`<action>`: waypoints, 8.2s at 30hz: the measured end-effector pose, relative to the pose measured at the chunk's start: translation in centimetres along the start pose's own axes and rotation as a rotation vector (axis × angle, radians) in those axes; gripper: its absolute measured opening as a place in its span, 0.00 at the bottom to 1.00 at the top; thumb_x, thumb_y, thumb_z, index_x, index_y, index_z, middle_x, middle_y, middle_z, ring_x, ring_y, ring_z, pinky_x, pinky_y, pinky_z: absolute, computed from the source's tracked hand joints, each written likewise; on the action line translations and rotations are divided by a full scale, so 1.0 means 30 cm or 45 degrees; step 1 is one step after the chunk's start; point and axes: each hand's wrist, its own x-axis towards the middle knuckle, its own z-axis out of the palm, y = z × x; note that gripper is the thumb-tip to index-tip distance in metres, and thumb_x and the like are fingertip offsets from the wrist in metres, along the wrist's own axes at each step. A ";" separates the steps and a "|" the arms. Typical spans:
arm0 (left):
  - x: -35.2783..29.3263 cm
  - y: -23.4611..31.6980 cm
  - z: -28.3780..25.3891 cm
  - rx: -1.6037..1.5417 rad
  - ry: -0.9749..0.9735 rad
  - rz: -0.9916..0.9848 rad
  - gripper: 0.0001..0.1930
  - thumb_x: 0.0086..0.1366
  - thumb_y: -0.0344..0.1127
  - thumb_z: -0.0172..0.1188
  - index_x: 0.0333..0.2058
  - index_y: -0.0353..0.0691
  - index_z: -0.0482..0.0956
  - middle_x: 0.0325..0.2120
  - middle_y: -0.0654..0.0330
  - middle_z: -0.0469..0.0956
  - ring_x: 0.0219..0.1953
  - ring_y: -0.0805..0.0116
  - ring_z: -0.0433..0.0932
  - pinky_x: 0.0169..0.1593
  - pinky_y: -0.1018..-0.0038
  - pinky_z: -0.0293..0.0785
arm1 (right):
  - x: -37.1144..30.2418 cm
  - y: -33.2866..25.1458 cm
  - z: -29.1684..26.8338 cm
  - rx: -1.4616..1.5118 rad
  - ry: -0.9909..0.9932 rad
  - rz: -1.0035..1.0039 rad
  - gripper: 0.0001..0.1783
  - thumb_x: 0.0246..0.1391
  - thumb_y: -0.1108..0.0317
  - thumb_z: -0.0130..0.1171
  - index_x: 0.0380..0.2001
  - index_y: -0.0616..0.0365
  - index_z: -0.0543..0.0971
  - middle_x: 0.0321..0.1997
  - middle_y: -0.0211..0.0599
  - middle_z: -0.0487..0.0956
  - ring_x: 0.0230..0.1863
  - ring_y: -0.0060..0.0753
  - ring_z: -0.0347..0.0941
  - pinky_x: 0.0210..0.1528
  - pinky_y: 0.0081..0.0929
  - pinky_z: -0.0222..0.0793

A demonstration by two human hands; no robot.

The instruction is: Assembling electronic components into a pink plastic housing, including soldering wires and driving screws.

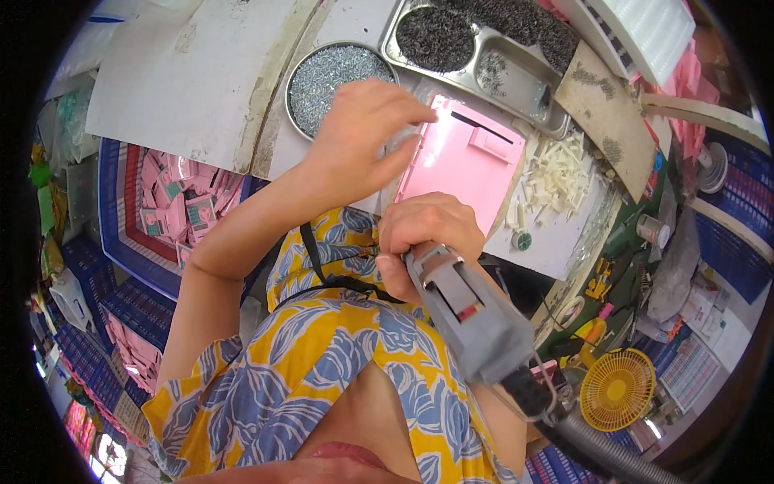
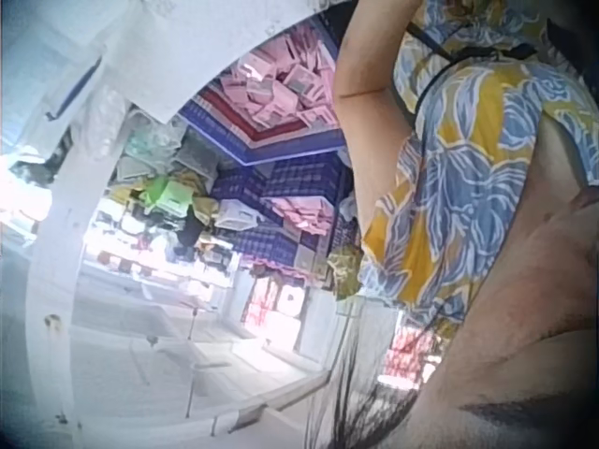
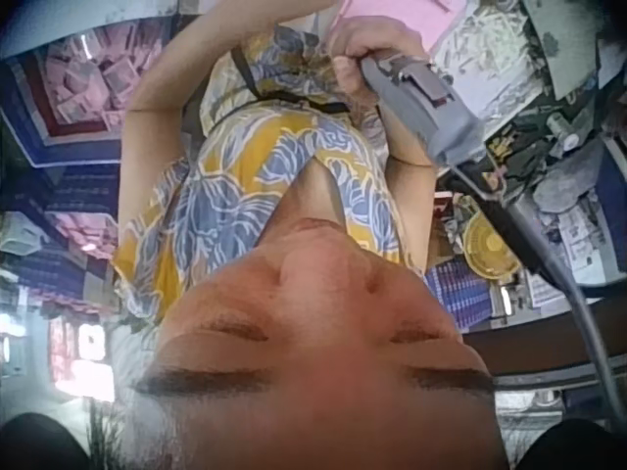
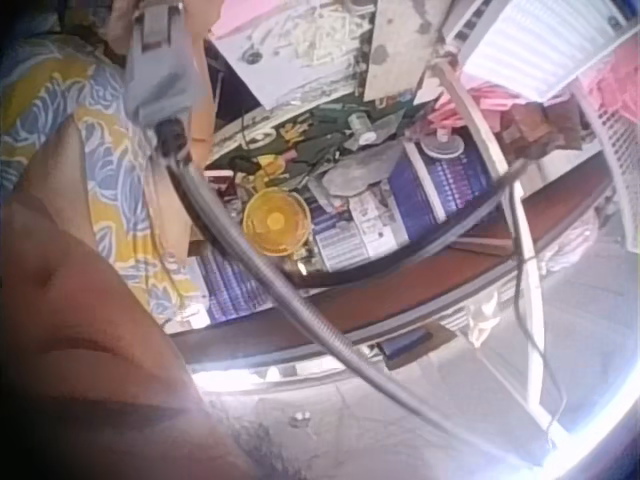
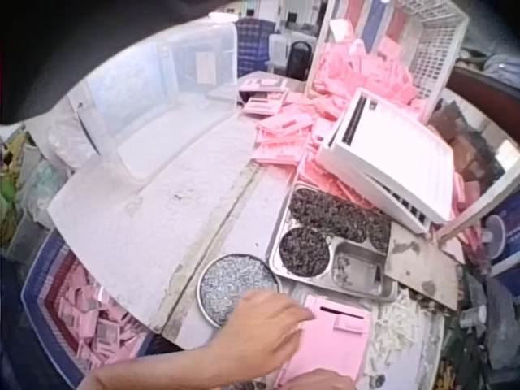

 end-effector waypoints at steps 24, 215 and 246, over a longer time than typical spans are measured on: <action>-0.903 -0.127 -0.995 1.351 -0.205 -1.070 0.26 0.58 0.36 0.70 0.55 0.38 0.76 0.52 0.45 0.77 0.56 0.44 0.75 0.59 0.54 0.73 | -0.030 -0.344 -0.332 0.020 0.330 0.053 0.28 0.55 0.61 0.70 0.51 0.54 0.65 0.17 0.25 0.69 0.17 0.23 0.64 0.23 0.25 0.63; -0.148 -0.015 0.030 -0.260 -0.773 0.170 0.23 0.55 0.29 0.70 0.51 0.53 0.85 0.59 0.49 0.74 0.55 0.47 0.78 0.54 0.59 0.77 | -0.319 -0.159 -0.383 -0.655 0.911 0.503 0.07 0.56 0.76 0.66 0.39 0.59 0.82 0.38 0.32 0.80 0.44 0.26 0.73 0.52 0.26 0.69; 0.373 0.026 0.016 0.069 -0.698 0.255 0.07 0.62 0.33 0.65 0.39 0.41 0.84 0.34 0.56 0.82 0.33 0.55 0.80 0.37 0.63 0.76 | -0.295 -0.092 -0.654 -1.775 0.277 0.267 0.14 0.43 0.72 0.68 0.38 0.55 0.80 0.38 0.35 0.78 0.39 0.40 0.73 0.43 0.36 0.69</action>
